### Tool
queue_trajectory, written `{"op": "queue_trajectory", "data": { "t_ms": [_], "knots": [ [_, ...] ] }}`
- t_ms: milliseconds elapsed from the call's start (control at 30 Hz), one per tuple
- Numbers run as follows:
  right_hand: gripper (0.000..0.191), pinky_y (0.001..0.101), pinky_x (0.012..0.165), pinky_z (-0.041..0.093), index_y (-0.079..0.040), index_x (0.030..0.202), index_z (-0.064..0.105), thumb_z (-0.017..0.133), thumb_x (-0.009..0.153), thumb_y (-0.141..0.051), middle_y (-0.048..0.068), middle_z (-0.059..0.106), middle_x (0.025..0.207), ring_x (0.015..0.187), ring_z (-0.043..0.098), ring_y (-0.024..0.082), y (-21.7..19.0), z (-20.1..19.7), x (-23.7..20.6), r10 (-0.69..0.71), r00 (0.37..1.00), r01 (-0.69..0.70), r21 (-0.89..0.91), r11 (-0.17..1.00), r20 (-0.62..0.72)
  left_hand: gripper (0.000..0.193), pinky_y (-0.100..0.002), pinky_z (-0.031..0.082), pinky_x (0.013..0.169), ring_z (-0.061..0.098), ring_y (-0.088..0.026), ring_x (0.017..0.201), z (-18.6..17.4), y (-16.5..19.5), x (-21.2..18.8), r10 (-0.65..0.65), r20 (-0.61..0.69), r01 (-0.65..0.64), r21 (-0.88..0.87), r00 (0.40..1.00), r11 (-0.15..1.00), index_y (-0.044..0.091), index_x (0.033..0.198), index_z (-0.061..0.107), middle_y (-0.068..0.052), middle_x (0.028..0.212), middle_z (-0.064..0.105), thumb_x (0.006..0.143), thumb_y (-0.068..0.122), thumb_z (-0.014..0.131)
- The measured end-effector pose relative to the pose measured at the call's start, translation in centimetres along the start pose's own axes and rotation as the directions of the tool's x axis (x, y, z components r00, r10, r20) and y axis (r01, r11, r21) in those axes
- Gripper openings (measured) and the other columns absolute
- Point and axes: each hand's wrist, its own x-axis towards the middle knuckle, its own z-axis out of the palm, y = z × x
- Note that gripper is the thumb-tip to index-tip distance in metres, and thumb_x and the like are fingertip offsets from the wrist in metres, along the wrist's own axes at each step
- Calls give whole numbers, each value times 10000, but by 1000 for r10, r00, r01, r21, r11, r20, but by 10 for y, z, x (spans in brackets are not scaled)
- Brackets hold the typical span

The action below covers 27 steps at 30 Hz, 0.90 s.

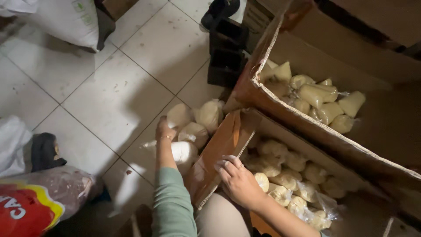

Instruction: The person sorts and stacks individually wrapped food items from cardboard boxes into a larger container. They repeatedly pick up white and beige wrapped packages, place them into a box, and adjust the arrangement.

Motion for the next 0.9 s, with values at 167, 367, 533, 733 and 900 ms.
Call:
{"op": "queue_trajectory", "data": {
  "t_ms": [167,367,533,733,900],
  "knots": [
    [516,416,1010,484,39,1206,631,709,714,-97,146,620,1235,1233,536,356,1,4,2,18,1000,-18,-8,1000,17,696,-527,512,986,575,-383,1265,7,-12,0,102,-10,-98,196,995,976,223,1416,487,-124,1376,591,805,239,819],
    [495,414,1023,478,31,1196,622,707,727,-103,146,612,1238,1250,517,355,0,4,-3,39,999,-39,-15,999,30,607,-576,442,1091,511,-329,1381,16,-10,-1,190,82,-207,379,978,902,270,1483,435,-78,1478,527,932,170,667],
    [497,418,1031,469,51,1212,614,674,746,-111,158,600,1249,1262,505,368,0,2,-4,25,998,-24,-34,999,53,795,-646,272,1155,245,-331,1508,9,1,-10,19,241,-136,477,970,868,294,1577,236,-54,1625,269,900,110,611],
    [436,419,1058,453,46,1199,608,629,787,-96,159,598,1262,1286,498,370,0,-1,-11,24,999,-22,-68,997,37,711,-560,362,1161,297,-375,1513,9,8,-31,139,172,-186,299,975,936,198,1557,320,-118,1651,298,907,114,594],
    [382,440,1085,430,38,1181,600,593,817,-75,187,572,1329,1339,476,381,1,-10,-18,3,999,-1,-57,998,42,760,-529,324,1197,350,-441,1436,14,36,-61,486,-99,-472,140,868,871,99,1513,378,-218,1549,394,807,73,658]
  ]
}}
